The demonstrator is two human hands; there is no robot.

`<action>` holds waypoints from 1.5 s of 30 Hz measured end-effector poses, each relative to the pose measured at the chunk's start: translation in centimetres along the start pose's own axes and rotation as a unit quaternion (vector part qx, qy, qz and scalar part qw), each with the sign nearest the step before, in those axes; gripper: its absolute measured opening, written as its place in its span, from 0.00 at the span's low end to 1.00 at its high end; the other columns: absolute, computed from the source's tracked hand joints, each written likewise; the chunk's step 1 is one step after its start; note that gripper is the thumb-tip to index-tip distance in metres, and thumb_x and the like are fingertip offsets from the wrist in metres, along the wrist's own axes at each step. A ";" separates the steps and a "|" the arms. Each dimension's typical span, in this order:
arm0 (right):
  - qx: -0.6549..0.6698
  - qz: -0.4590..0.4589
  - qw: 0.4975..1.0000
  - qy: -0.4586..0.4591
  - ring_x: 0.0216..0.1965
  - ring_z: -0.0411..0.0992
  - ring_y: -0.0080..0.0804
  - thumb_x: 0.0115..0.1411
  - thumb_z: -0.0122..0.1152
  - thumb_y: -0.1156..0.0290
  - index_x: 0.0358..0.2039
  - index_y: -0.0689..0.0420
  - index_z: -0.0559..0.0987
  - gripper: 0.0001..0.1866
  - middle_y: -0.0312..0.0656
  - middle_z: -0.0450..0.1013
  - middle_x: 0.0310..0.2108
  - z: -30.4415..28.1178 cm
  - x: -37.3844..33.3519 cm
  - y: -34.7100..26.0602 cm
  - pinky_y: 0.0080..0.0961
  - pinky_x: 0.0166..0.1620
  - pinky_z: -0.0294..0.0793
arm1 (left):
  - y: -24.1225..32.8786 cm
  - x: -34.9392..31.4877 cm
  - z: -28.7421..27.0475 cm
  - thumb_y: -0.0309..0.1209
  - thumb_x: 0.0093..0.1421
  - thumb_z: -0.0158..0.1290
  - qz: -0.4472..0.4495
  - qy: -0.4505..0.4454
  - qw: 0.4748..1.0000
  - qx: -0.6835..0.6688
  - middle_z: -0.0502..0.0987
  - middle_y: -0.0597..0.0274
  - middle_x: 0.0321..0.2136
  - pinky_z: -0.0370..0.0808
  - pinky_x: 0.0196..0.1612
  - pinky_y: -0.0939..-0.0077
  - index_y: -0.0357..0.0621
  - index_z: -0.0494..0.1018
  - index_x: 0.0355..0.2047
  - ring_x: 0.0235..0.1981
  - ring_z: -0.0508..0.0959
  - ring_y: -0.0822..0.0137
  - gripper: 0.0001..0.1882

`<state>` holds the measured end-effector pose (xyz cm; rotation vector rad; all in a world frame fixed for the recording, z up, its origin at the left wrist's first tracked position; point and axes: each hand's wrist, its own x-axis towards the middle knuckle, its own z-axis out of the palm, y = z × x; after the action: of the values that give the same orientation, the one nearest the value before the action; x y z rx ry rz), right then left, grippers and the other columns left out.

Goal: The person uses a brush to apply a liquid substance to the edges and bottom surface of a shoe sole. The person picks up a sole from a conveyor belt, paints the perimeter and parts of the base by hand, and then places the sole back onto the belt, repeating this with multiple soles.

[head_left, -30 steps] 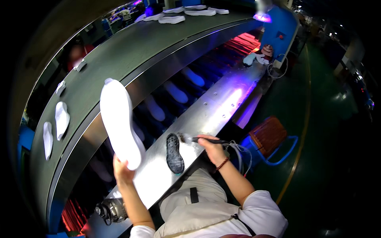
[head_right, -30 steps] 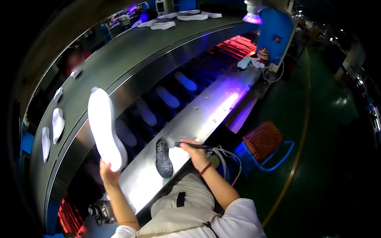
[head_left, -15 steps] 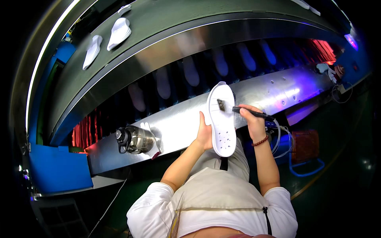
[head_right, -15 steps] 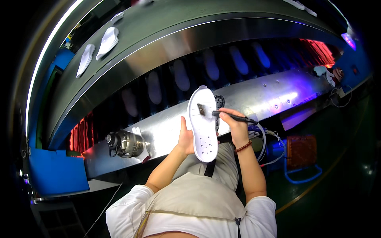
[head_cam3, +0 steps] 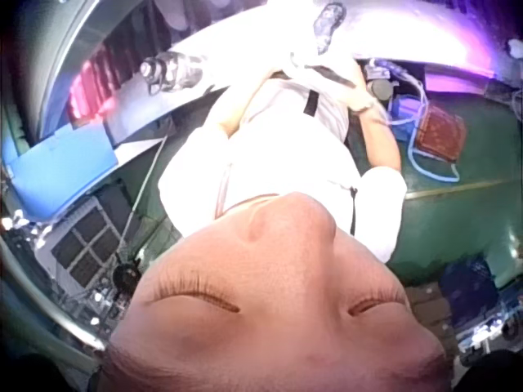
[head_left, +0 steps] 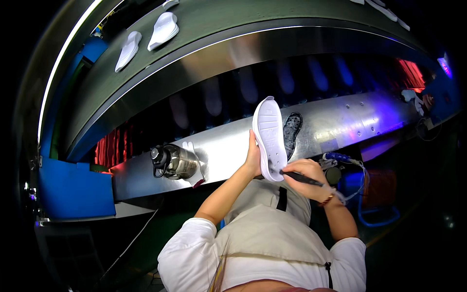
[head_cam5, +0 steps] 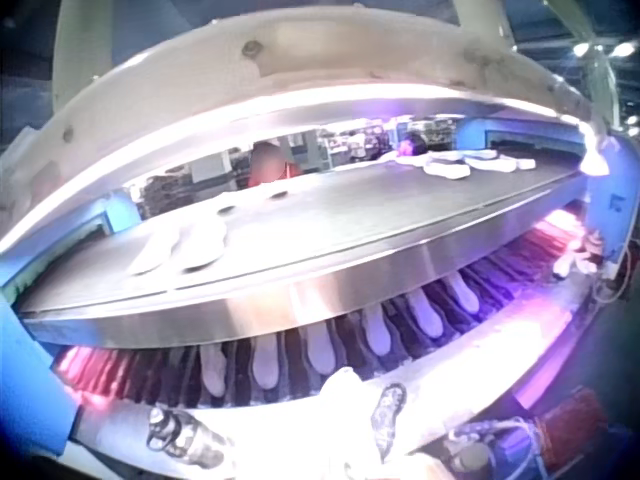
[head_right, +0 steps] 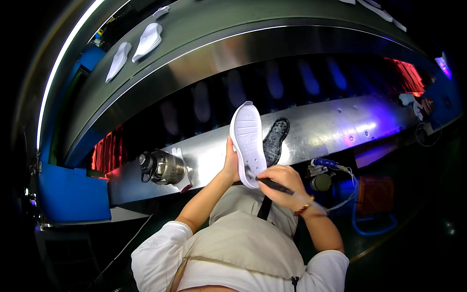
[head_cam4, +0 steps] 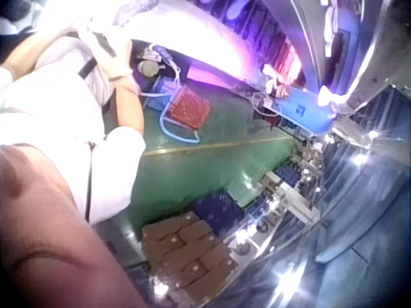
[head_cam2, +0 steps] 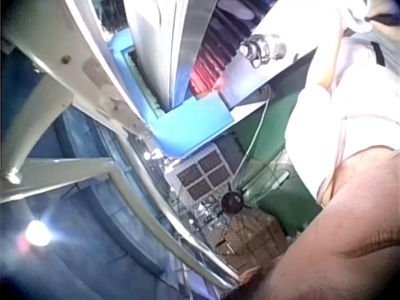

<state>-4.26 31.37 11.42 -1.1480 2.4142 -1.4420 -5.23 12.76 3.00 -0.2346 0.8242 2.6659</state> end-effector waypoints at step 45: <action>0.396 0.002 0.918 -0.005 0.40 0.71 0.32 0.46 0.58 0.83 0.33 0.66 0.75 0.11 0.49 0.73 0.36 -3.8 0.0 1.0 0.24 0.45 0.68 | 4.1 -1.0 7.5 0.68 0.51 0.16 0.254 0.021 0.966 0.047 0.72 0.45 0.32 0.74 0.34 0.63 0.40 0.60 0.49 0.31 0.75 0.55 0.47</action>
<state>-6.48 34.38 12.66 -0.9124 1.5132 -2.0878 -6.25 13.61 11.57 -0.0570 1.1525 3.0866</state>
